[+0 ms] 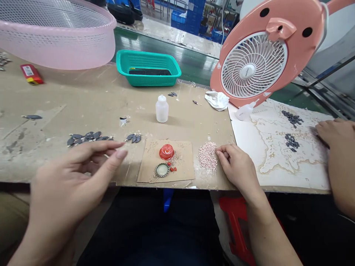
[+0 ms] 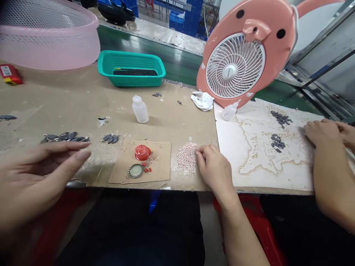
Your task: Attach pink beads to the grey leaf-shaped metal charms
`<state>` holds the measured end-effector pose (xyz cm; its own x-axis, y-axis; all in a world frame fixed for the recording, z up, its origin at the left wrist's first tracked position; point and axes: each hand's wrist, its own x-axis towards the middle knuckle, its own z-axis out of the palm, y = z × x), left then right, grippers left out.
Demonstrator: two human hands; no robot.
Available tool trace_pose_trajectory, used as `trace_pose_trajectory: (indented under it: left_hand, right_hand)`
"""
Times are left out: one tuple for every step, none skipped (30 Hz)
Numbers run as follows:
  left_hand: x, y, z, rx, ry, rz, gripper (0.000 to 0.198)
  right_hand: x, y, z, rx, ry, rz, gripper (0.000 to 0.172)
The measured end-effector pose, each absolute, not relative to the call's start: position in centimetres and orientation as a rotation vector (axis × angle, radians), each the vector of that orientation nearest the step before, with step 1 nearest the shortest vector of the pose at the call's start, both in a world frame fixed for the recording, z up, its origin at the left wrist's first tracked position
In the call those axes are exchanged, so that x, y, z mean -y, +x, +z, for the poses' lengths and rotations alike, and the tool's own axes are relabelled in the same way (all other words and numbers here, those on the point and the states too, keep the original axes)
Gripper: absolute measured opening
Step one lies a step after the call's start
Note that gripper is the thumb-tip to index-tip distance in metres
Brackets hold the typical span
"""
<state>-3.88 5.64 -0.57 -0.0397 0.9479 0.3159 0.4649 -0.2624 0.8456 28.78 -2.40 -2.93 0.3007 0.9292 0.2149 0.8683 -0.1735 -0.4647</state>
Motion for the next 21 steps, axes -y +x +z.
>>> trace_pose_trajectory:
  left_hand:
    - [-4.9,-2.9,0.0,-1.474,1.787,1.257,0.017]
    - [-4.2,-2.1,0.5,-1.422,1.823,1.266,0.011]
    - [-3.6,-1.3,0.9,-1.336,1.851,1.25,0.007]
    - [-2.9,-0.5,1.2,-1.213,1.854,1.211,0.004]
    - [-2.3,0.2,1.4,-1.081,1.83,1.139,0.002]
    - [-1.8,0.9,1.5,-0.949,1.772,1.043,0.001]
    - [-1.2,1.5,1.4,-0.833,1.677,0.939,0.005]
    - [-0.8,2.0,1.3,-0.746,1.55,0.833,0.008]
    - [-0.4,2.4,1.1,-0.689,1.407,0.74,0.011]
    - [-0.1,2.7,0.9,-0.66,1.263,0.661,0.014]
    - [0.2,2.9,0.6,-0.649,1.135,0.599,0.017]
    - [0.4,2.9,0.3,-0.652,1.031,0.556,0.02]
    - [0.6,2.9,0.1,-0.66,0.955,0.526,0.023]
    - [0.7,2.7,-0.2,-0.67,0.902,0.515,0.025]
    - [0.7,2.5,-0.3,-0.682,0.866,0.513,0.027]
    - [0.8,2.3,-0.5,-0.697,0.843,0.519,0.028]
    - [0.8,2.0,-0.5,-0.714,0.834,0.527,0.03]
    - [0.8,1.8,-0.6,-0.729,0.84,0.537,0.031]
    - [0.8,1.6,-0.6,-0.742,0.858,0.543,0.033]
    - [0.8,1.4,-0.5,-0.746,0.884,0.543,0.035]
    - [0.8,1.2,-0.5,-0.743,0.913,0.537,0.036]
  right_hand:
    - [2.7,28.5,-2.8,1.579,-2.051,0.158,0.02]
    - [3.2,27.9,-2.5,1.566,-2.03,0.159,0.02]
    - [3.7,27.2,-2.1,1.544,-1.991,0.173,0.02]
    - [4.4,26.2,-1.7,1.522,-1.943,0.194,0.019]
    - [5.1,25.0,-1.3,1.495,-1.885,0.225,0.017]
    - [5.8,23.7,-0.9,1.422,-1.753,0.303,0.013]
    - [6.4,22.4,-0.5,1.384,-1.637,0.376,0.008]
    - [6.9,21.1,-0.2,1.381,-1.534,0.438,0.005]
    - [7.3,19.9,-0.1,1.373,-1.451,0.459,0.006]
    - [7.5,19.0,0.0,1.382,-1.393,0.465,0.009]
    - [7.6,18.2,-0.1,1.393,-1.355,0.457,0.011]
    - [7.5,17.6,-0.2,1.402,-1.332,0.437,0.013]
    - [7.4,17.2,-0.4,1.412,-1.318,0.41,0.015]
    - [7.3,16.9,-0.6,1.424,-1.309,0.38,0.017]
    - [7.2,16.7,-0.8,1.437,-1.301,0.346,0.02]
    - [7.2,16.6,-0.9,1.459,-1.292,0.31,0.024]
    - [7.2,16.5,-1.1,1.485,-1.282,0.273,0.029]
    - [7.2,16.5,-1.2,1.511,-1.276,0.245,0.033]
    - [7.3,16.5,-1.3,1.531,-1.273,0.229,0.036]
    - [7.4,16.5,-1.3,1.541,-1.271,0.23,0.038]
    - [7.5,16.5,-1.2,1.541,-1.276,0.247,0.038]
